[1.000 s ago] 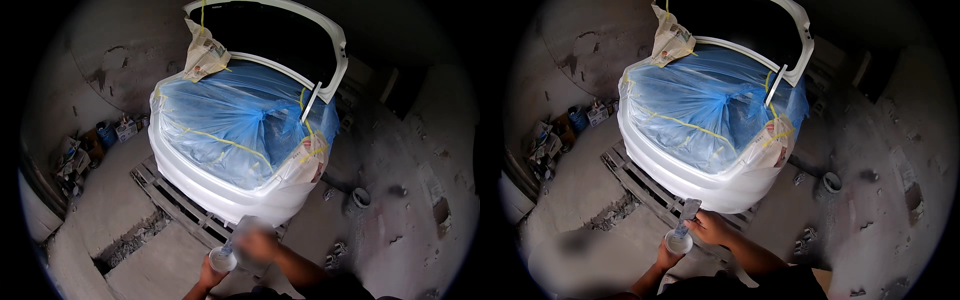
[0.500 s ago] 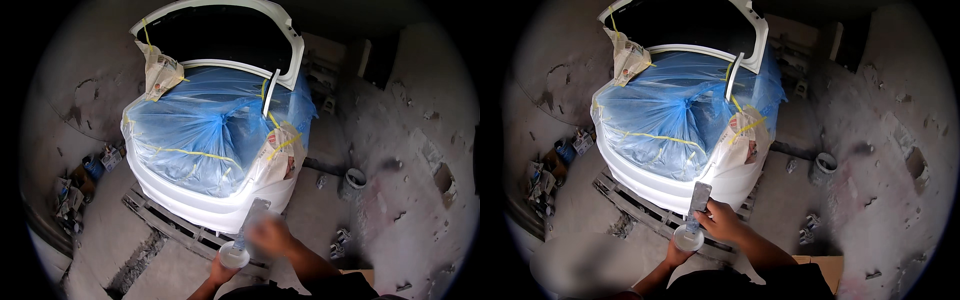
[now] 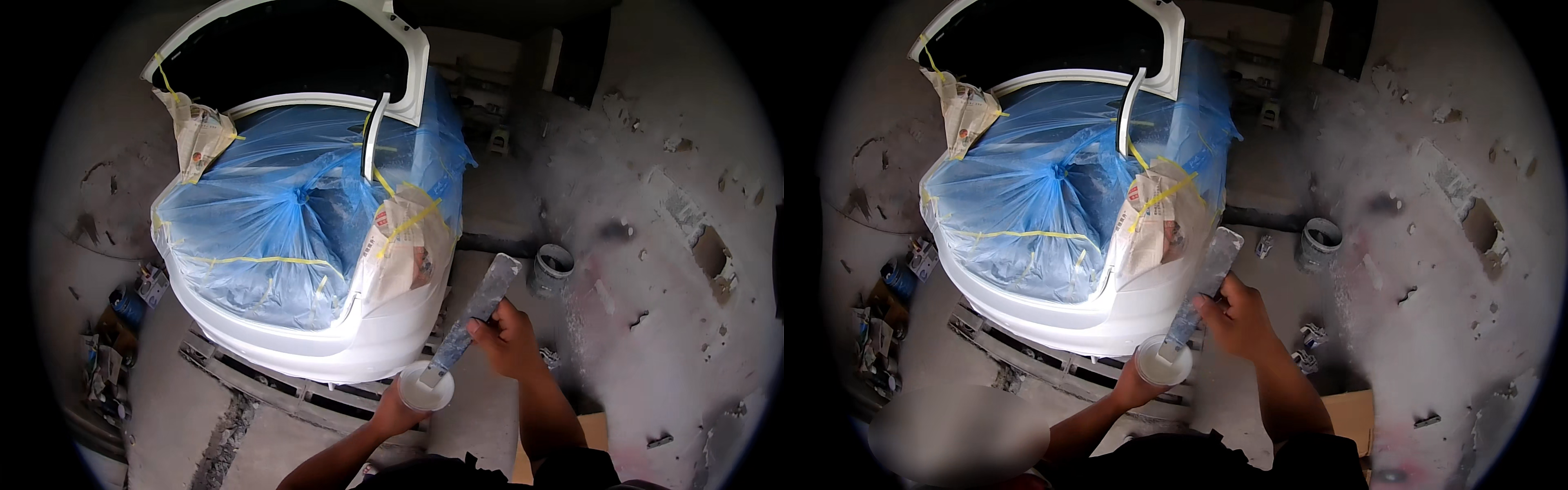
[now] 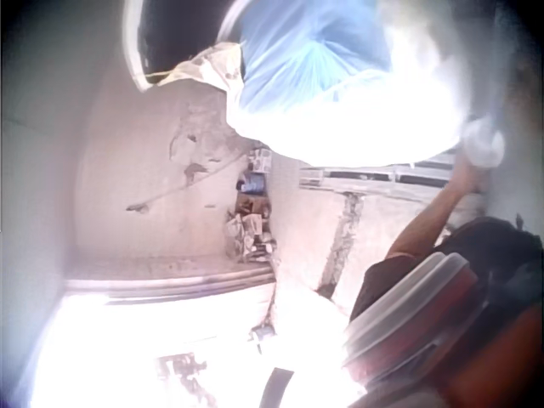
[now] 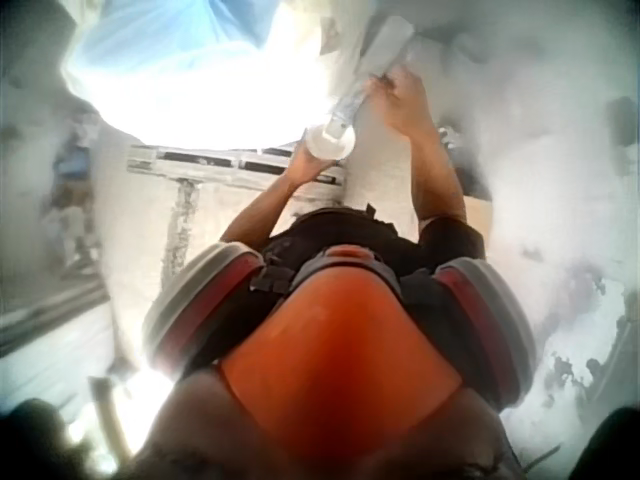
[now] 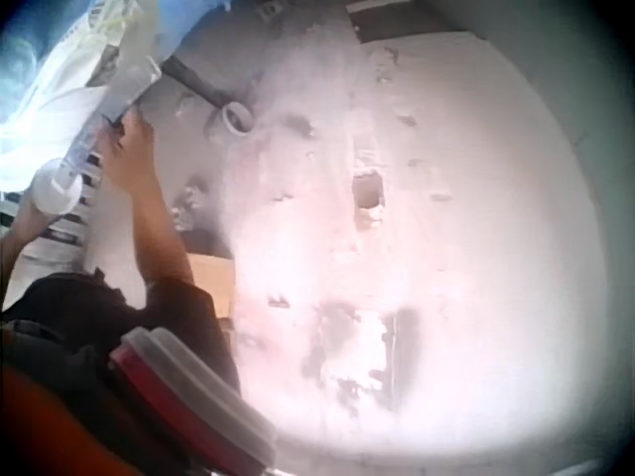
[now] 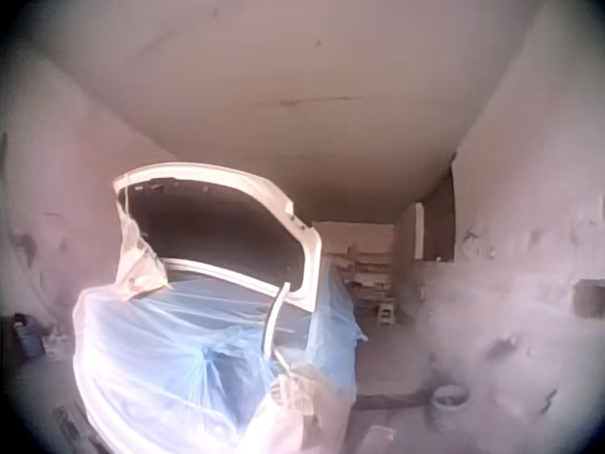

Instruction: The person applies white body filler to a car bumper using a metal spatula. They scoop the filler from a small white cup and spread it onto the bumper surface, which is partially covered with blue plastic sheeting and yellow tape. The person moves around the bumper to apply the filler to different areas.

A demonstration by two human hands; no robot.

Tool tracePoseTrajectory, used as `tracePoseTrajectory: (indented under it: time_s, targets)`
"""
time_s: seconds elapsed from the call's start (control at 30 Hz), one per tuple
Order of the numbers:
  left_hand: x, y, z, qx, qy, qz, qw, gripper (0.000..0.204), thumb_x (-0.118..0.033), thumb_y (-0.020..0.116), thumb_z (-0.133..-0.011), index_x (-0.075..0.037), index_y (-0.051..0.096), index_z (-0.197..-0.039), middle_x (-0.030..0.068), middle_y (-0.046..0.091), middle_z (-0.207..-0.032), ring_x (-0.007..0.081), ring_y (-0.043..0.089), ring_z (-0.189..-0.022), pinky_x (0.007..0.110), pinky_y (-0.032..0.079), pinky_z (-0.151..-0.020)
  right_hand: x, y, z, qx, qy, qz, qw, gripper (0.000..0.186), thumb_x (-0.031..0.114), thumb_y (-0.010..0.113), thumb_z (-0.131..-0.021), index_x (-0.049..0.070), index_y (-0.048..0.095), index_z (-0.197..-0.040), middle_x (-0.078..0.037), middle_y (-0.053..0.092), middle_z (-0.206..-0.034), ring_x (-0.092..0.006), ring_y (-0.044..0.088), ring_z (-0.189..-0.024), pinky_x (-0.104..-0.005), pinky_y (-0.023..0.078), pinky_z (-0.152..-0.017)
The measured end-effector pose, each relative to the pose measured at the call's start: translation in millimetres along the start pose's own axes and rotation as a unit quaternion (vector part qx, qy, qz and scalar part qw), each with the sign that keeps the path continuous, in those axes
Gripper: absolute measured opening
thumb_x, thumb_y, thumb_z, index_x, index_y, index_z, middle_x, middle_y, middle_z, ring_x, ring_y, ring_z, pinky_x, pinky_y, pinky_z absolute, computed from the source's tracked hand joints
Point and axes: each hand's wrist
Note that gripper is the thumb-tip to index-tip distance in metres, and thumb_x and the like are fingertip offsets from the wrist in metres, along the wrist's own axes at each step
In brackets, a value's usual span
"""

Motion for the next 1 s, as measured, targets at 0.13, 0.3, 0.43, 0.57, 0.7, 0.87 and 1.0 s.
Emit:
tracePoseTrajectory:
  time_s: [0.13,0.3,0.43,0.57,0.7,0.87,1.0]
  targets:
    - [-14.6,31.0,-59.9,0.000,0.049,0.022,0.999,0.070,-0.016,0.080,-0.067,-0.005,0.046,-0.128,0.0159,0.057,-0.119,0.0287,0.056,-0.113,0.038,0.044,-0.096,-23.6,-54.5,-21.9,-0.055,0.017,0.006,0.998,0.016,0.009,0.062,-0.088,0.000,0.054,-0.098,-0.006,0.064,-0.077,-0.0083,0.061,-0.066,-0.0249,0.049,-0.060]
    - [-9.2,66.4,-142.6,-0.029,0.052,-0.010,0.998,0.072,-0.017,0.079,-0.068,-0.004,0.042,-0.129,0.0186,0.056,-0.120,0.0330,0.055,-0.115,0.040,0.044,-0.096,-56.7,-112.0,-80.6,-0.079,0.004,-0.075,0.994,0.015,0.008,0.060,-0.090,0.000,0.053,-0.102,-0.005,0.063,-0.086,-0.0087,0.060,-0.072,-0.0243,0.050,-0.060]
    - [-13.3,104.3,-231.4,-0.083,0.088,-0.015,0.992,0.074,-0.018,0.079,-0.068,-0.004,0.041,-0.130,0.0193,0.057,-0.121,0.0340,0.056,-0.114,0.041,0.045,-0.095,-92.8,-177.9,-146.2,-0.053,-0.041,-0.070,0.995,0.018,0.011,0.059,-0.091,0.000,0.052,-0.105,-0.005,0.063,-0.089,-0.0093,0.060,-0.073,-0.0230,0.050,-0.061]
    - [-13.1,125.5,-307.9,-0.162,0.103,-0.011,0.981,0.075,-0.020,0.079,-0.067,-0.004,0.041,-0.130,0.0195,0.059,-0.119,0.0348,0.058,-0.112,0.041,0.046,-0.093,-111.4,-214.5,-215.6,-0.029,-0.045,-0.081,0.995,0.017,0.012,0.058,-0.092,0.000,0.053,-0.104,-0.005,0.063,-0.089,-0.0089,0.060,-0.074,-0.0221,0.050,-0.061]
    - [-38.2,119.9,-374.8,-0.246,0.124,-0.043,0.960,0.072,-0.021,0.080,-0.067,-0.003,0.042,-0.126,0.0210,0.060,-0.114,0.0358,0.059,-0.109,0.041,0.047,-0.091,-124.6,-238.5,-300.0,0.022,-0.082,-0.091,0.992,0.015,0.012,0.058,-0.092,0.001,0.054,-0.102,-0.004,0.064,-0.089,-0.0082,0.060,-0.075,-0.0218,0.050,-0.060]
    - [-63.4,75.6,-427.4,-0.329,0.118,-0.090,0.933,0.069,-0.025,0.080,-0.067,-0.001,0.044,-0.121,0.0227,0.061,-0.110,0.0360,0.060,-0.106,0.041,0.047,-0.088,-120.9,-224.7,-383.1,0.049,-0.085,-0.119,0.988,0.014,0.013,0.057,-0.093,0.003,0.055,-0.103,-0.004,0.064,-0.090,-0.0102,0.061,-0.077,-0.0244,0.050,-0.065]
    - [-62.1,22.2,-453.0,-0.355,0.148,-0.055,0.922,0.071,-0.029,0.081,-0.067,0.000,0.044,-0.121,0.0212,0.062,-0.110,0.0341,0.061,-0.105,0.039,0.047,-0.089,-109.0,-196.4,-438.5,0.081,-0.079,-0.122,0.986,0.014,0.013,0.056,-0.092,0.003,0.055,-0.102,-0.006,0.063,-0.094,-0.0119,0.060,-0.080,-0.0251,0.050,-0.066]
Point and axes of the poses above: each hand's wrist, its own z-axis away from the middle knuckle, its own y-axis out of the palm, x = y × z
